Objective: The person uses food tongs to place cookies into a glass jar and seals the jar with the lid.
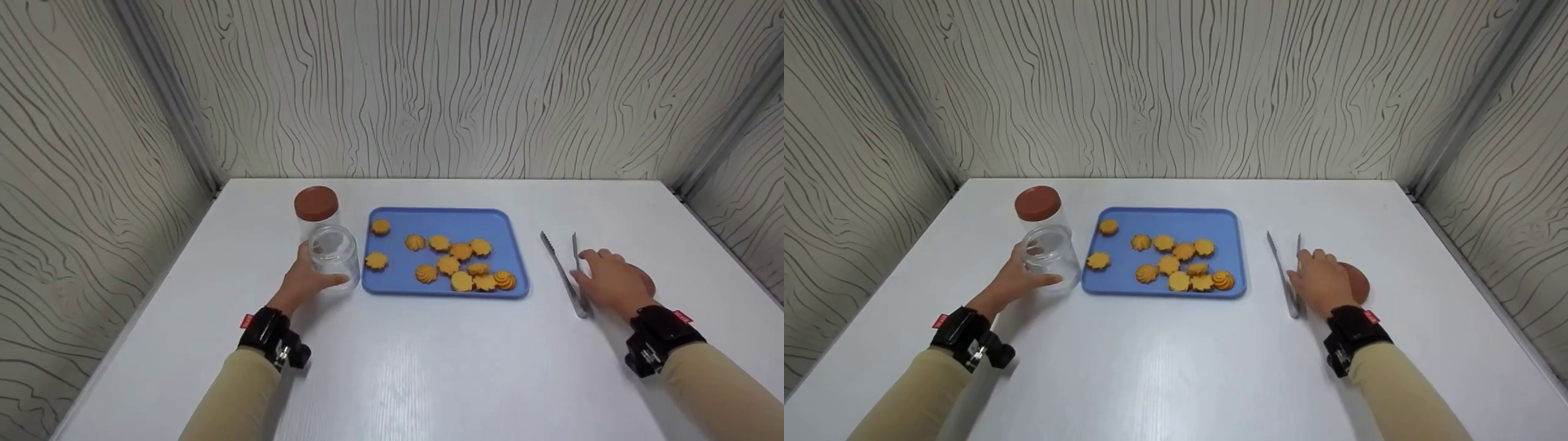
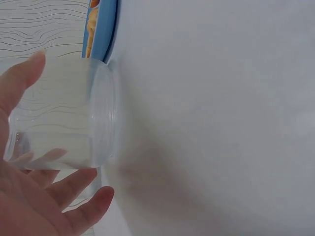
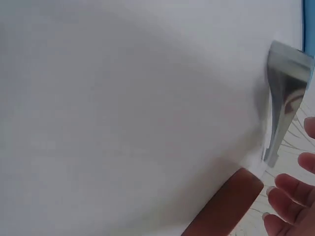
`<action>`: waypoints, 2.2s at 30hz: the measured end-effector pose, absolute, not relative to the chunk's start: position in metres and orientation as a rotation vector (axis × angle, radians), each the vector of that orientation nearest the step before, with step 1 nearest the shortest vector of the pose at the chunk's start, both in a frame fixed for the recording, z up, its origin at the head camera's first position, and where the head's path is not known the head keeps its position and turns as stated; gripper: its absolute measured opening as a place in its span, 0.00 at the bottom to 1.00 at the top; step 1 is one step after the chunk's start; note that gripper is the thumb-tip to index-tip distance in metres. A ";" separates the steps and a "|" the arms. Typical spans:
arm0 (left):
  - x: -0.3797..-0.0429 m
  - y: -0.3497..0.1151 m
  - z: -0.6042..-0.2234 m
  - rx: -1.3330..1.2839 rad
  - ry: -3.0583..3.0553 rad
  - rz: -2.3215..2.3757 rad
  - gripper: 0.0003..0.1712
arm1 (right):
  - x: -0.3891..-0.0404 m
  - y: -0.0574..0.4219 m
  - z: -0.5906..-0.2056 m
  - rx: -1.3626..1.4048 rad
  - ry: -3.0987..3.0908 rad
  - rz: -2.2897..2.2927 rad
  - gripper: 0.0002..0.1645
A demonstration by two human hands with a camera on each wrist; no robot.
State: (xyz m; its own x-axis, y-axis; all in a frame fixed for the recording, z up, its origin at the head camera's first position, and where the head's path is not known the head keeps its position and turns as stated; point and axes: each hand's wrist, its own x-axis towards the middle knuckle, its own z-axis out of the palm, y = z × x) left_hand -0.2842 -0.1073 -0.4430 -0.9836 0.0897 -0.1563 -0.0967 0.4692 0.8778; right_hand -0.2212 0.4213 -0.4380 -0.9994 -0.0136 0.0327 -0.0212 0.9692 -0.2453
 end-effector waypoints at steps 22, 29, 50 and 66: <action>-0.285 -0.107 -0.443 -0.019 2.553 1.508 0.62 | -0.222 0.402 -0.448 0.003 -3.151 0.491 0.38; -0.284 -0.108 -0.443 0.015 2.583 1.510 0.61 | -0.222 0.401 -0.446 -0.028 -3.139 0.575 0.34; -0.283 -0.108 -0.441 0.011 2.568 1.506 0.61 | -0.221 0.390 -0.429 0.067 -2.780 0.768 0.27; -0.283 -0.108 -0.443 0.028 2.593 1.503 0.61 | -0.225 0.368 -0.429 0.179 -2.798 0.783 0.27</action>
State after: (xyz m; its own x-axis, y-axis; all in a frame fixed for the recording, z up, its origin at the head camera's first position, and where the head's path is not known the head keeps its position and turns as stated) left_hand -0.2829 -0.1080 -0.4428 -0.9894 0.0882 -0.1151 -0.0560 0.4998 0.8643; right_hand -0.2246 0.3682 -0.4292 -0.9660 -0.0547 0.2527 -0.1779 0.8498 -0.4961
